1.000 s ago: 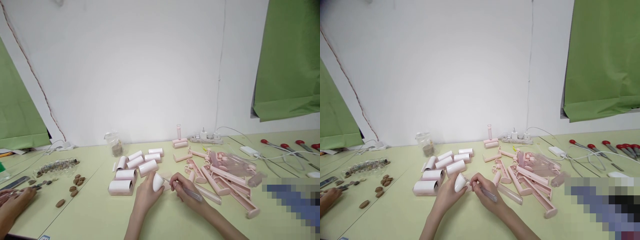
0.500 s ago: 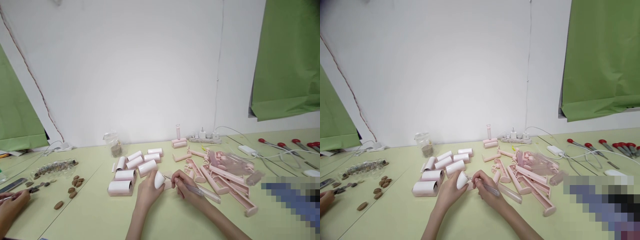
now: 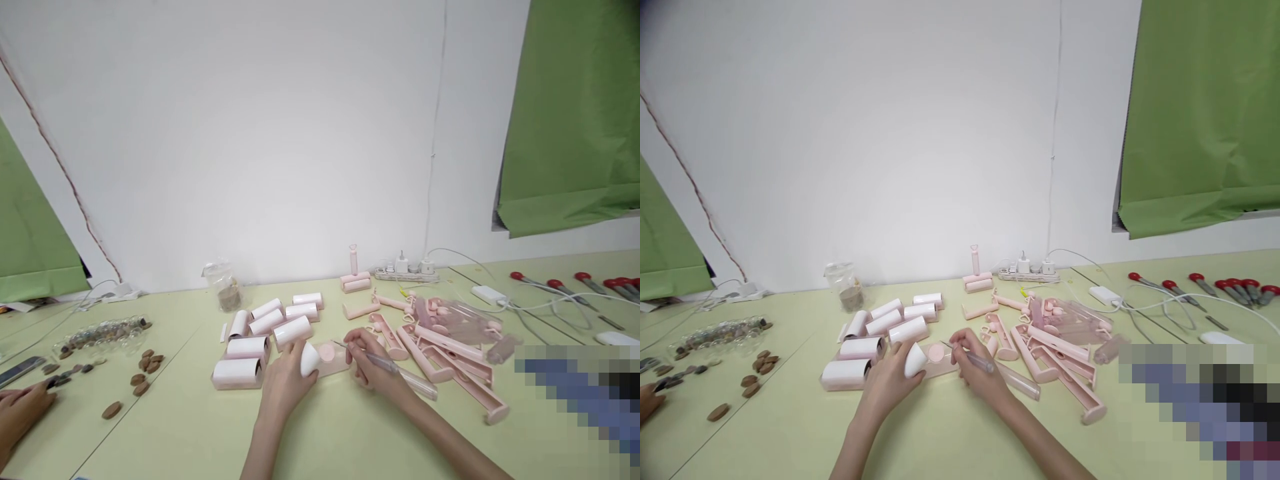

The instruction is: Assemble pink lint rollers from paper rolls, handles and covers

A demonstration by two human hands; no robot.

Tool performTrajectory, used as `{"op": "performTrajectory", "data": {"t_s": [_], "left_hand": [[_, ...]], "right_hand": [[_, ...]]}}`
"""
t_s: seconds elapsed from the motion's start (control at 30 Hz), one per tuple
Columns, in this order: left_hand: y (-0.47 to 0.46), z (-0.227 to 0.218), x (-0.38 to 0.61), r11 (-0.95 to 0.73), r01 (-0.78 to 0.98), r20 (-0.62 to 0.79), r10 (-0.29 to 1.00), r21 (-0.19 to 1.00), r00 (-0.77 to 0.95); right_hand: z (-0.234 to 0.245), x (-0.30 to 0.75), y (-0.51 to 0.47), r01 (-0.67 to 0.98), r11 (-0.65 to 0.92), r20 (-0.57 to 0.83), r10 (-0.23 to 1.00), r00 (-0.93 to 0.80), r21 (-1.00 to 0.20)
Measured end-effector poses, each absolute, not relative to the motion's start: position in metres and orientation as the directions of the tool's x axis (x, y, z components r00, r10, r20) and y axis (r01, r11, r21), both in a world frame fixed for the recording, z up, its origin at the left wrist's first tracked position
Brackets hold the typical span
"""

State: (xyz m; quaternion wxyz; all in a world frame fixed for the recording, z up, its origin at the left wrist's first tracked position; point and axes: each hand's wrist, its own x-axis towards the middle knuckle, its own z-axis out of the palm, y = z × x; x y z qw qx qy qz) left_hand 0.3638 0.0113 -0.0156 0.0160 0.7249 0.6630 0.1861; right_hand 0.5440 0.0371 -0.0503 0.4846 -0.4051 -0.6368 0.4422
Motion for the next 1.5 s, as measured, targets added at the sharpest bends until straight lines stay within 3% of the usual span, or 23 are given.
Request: {"op": "performTrajectory", "data": {"t_s": [0.1,0.17,0.3,0.4,0.47,0.63,0.87,1.07,1.17,1.23,1.33,1.4,1.5], "left_hand": [[0.015,-0.012,0.363,-0.130,0.947,0.290,0.956,0.294,0.041],[0.021,-0.009,0.366,-0.174,0.912,0.324,0.945,0.372,0.048],[0.034,-0.008,0.374,-0.323,0.732,0.386,0.918,0.600,0.089],[0.041,-0.014,0.378,-0.455,0.589,0.485,0.866,0.668,0.120],[0.042,-0.021,0.380,-0.533,0.497,0.553,0.824,0.685,0.124],[0.040,-0.033,0.382,-0.601,0.430,0.585,0.789,0.674,0.187],[0.040,-0.039,0.382,-0.602,0.452,0.565,0.792,0.658,0.231],[0.043,-0.042,0.378,-0.598,0.449,0.546,0.798,0.664,0.255],[0.044,-0.041,0.376,-0.604,0.474,0.571,0.787,0.640,0.233],[0.044,-0.039,0.374,-0.579,0.551,0.581,0.790,0.601,0.196],[0.044,-0.039,0.373,-0.538,0.727,0.553,0.792,0.427,0.261],[0.045,-0.042,0.374,-0.521,0.811,0.485,0.800,0.266,0.354],[0.045,-0.048,0.374,-0.473,0.868,0.393,0.835,0.155,0.385]], "right_hand": [[-0.043,0.549,0.046,0.090,0.276,0.279,0.960,0.013,-0.957],[-0.033,0.553,0.052,0.065,0.311,0.317,0.943,0.098,-0.948],[-0.002,0.557,0.058,-0.052,0.340,0.340,0.940,0.013,-0.939],[0.014,0.555,0.056,-0.121,0.367,0.376,0.925,-0.057,-0.922],[0.017,0.552,0.054,-0.101,0.380,0.387,0.919,-0.072,-0.920],[0.000,0.536,0.058,0.192,0.433,0.435,0.900,-0.031,-0.881],[-0.015,0.532,0.058,0.159,0.434,0.412,0.898,-0.153,-0.887],[-0.016,0.532,0.054,0.418,0.505,0.527,0.847,-0.072,-0.755],[-0.008,0.535,0.052,0.300,0.545,0.559,0.828,-0.046,-0.783],[0.000,0.542,0.050,0.115,0.579,0.589,0.803,0.093,-0.807],[0.013,0.560,0.049,-0.115,0.598,0.538,0.776,0.329,-0.793],[0.015,0.573,0.051,-0.107,0.609,0.530,0.753,0.391,-0.786],[0.010,0.589,0.056,0.104,0.607,0.604,0.729,0.323,-0.788]]}}
